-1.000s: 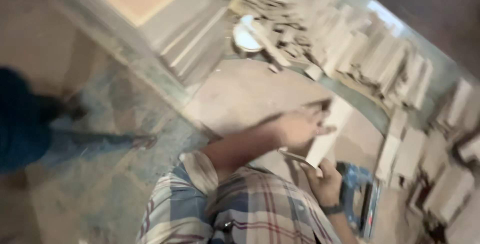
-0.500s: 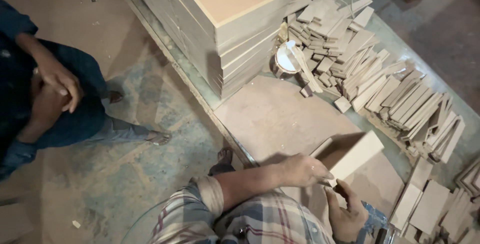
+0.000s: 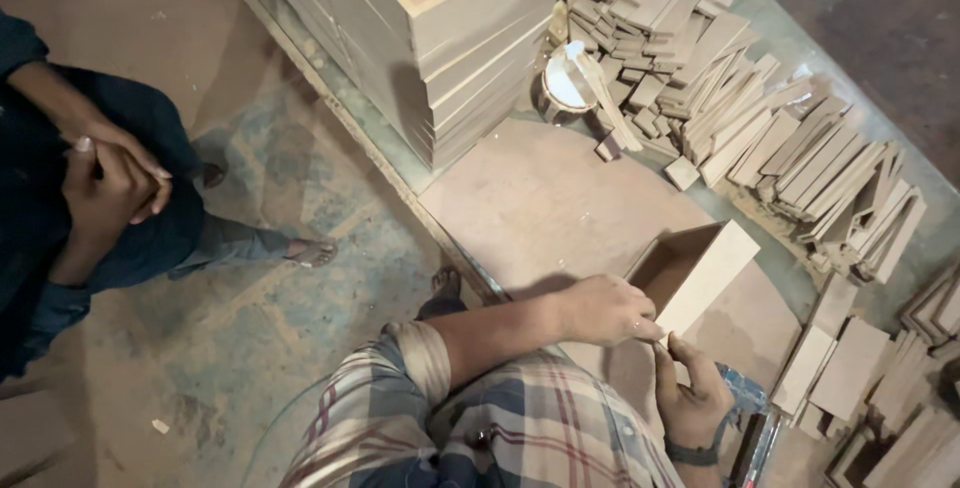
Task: The person assembles small wooden boxes by applying glue to the edges of wooden pieces and joining them with a pneumatic nail gun. The person repeatedly picks up pieces, aligns them, applies glue, and fastens them together, then places the completed boxes into a nearby drawer.
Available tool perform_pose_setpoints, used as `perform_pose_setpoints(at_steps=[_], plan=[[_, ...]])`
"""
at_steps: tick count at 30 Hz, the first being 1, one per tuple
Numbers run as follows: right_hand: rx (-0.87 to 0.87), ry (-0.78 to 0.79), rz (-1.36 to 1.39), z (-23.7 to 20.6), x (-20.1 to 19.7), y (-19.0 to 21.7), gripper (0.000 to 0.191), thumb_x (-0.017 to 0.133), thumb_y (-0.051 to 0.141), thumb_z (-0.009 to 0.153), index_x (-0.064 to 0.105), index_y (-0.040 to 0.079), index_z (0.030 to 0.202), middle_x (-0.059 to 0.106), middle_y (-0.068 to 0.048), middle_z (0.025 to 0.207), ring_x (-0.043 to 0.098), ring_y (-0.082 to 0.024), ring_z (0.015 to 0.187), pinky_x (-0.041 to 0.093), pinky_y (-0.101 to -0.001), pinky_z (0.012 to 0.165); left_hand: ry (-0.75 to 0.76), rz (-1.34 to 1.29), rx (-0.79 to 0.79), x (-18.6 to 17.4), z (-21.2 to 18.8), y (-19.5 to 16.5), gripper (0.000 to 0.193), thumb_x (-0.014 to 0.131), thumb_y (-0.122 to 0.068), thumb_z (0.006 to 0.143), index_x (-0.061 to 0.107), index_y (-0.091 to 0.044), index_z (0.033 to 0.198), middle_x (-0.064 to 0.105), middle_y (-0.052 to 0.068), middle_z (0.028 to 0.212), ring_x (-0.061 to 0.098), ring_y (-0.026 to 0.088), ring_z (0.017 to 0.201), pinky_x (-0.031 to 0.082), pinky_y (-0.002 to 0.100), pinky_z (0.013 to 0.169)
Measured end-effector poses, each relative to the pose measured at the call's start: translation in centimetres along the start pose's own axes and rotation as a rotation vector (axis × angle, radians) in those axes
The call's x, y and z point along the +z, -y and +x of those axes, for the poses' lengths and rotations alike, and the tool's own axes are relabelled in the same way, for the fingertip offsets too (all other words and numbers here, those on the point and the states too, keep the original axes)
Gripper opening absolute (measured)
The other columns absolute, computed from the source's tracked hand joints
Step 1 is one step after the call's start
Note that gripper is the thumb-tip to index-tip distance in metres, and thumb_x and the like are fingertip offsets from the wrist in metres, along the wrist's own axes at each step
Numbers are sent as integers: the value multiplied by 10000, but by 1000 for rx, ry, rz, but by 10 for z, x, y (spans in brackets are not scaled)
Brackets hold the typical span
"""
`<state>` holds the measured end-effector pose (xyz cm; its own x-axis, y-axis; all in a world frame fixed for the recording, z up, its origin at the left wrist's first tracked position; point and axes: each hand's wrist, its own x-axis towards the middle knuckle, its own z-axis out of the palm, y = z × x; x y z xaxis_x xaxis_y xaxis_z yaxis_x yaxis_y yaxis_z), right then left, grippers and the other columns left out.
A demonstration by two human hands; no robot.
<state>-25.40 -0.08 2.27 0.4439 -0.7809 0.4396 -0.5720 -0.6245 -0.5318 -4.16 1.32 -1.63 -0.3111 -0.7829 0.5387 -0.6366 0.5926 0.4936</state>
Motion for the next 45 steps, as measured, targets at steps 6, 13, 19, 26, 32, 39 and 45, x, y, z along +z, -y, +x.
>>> perform_pose_setpoints(at_steps=[6, 13, 19, 26, 32, 39, 45], plan=[[934, -94, 1269, -16, -3, -51, 374, 587, 240, 934, 651, 181, 1298, 751, -124, 1118, 727, -227, 877, 596, -339, 773, -4, -20, -64, -1, 1, -5, 193, 627, -231, 882, 777, -264, 998, 681, 30, 864, 707, 254, 856, 568, 425, 746], [734, -154, 754, -77, -18, -98, 315, 612, 233, 1128, 595, -52, 1262, 703, -190, 1125, 678, -249, 951, 555, -348, 868, 0, -98, -157, 1, 3, -8, 177, 691, -347, 866, 777, -231, 969, 733, 24, 904, 724, 257, 867, 572, 421, 715], [296, -74, 453, -58, -17, -22, 469, 770, 104, 910, 608, -30, 1329, 726, -114, 1138, 690, -150, 1016, 557, -280, 939, 111, -62, -233, 3, 8, -12, 179, 659, -335, 903, 779, -244, 999, 746, 26, 994, 729, 251, 943, 580, 422, 759], [15, 87, -87, 10, -25, 32, 239, 821, 69, 833, 750, 45, 1061, 739, -145, 1066, 735, -281, 921, 585, -340, 789, 163, -113, -138, -11, 11, -6, 205, 609, -287, 954, 783, -220, 1039, 728, 55, 943, 718, 272, 907, 576, 440, 765], [-37, 12, -31, 12, -13, 25, 137, 811, 33, 867, 729, 33, 978, 728, -151, 1014, 734, -267, 843, 588, -327, 718, 40, -78, -80, -7, 10, -8, 186, 618, -234, 927, 781, -198, 1009, 709, 47, 895, 714, 258, 871, 575, 409, 750], [-92, -51, -28, 3, -1, 10, 132, 810, 5, 871, 716, 27, 961, 724, -149, 990, 734, -270, 856, 576, -333, 729, 48, -33, -77, -12, 11, -9, 188, 637, -205, 904, 783, -200, 1023, 702, 35, 910, 704, 242, 881, 572, 394, 747], [122, -116, -122, -52, -13, -67, 407, 727, -13, 944, 628, 39, 1335, 718, -178, 1137, 725, -278, 1015, 581, -348, 925, -75, 152, 99, -31, 12, -22, 189, 654, -175, 857, 753, -145, 1014, 658, 72, 1198, 650, 208, 1108, 540, 342, 883]])
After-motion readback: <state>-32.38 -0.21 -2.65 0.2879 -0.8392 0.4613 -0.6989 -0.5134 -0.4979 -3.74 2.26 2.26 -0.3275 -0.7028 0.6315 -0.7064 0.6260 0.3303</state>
